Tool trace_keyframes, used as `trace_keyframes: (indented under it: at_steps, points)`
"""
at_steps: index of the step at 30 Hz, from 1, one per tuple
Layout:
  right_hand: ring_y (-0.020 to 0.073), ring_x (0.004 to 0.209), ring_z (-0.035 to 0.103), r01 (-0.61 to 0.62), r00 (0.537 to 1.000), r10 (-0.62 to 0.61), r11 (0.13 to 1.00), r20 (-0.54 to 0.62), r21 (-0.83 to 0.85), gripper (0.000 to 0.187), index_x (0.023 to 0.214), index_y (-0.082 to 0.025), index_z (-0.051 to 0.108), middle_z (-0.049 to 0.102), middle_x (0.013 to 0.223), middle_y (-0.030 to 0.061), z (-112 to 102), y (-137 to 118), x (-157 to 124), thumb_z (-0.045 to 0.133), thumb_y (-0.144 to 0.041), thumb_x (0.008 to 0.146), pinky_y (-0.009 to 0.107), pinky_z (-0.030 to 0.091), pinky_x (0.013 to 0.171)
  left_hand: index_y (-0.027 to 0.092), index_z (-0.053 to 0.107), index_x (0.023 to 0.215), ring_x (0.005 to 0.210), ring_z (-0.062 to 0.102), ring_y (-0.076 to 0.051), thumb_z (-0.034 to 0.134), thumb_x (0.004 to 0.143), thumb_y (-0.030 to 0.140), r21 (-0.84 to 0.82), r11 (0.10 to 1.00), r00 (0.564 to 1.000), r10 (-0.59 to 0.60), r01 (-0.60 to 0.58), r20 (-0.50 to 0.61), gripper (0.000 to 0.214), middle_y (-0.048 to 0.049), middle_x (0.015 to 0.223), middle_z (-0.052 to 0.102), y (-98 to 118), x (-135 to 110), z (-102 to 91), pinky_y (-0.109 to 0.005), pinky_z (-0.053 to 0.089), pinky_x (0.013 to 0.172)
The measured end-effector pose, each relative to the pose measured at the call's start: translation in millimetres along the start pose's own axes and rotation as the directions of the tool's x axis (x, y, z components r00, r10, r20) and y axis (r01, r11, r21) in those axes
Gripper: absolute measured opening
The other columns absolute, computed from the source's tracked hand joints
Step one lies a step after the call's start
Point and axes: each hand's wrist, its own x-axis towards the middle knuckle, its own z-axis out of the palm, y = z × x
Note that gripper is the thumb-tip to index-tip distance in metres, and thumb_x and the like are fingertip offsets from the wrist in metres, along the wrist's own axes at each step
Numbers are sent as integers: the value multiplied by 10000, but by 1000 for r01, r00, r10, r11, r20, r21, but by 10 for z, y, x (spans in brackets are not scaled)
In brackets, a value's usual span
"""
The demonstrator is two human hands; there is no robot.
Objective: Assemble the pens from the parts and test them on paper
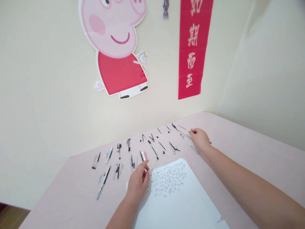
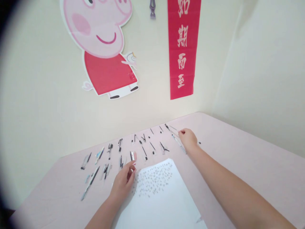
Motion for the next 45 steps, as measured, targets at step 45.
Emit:
trace_keyframes:
  at_steps: [45]
  points:
    - [252, 958, 552, 382, 922, -282, 779, 267, -496, 320, 935, -108, 677, 608, 1022, 173, 329, -354, 131, 419, -289, 877, 309, 397, 758, 219, 550, 1068, 735, 591, -172, 399, 840, 220, 37, 998, 991, 50, -55, 124, 273, -48, 849, 631, 20, 17, -3, -319, 467, 719]
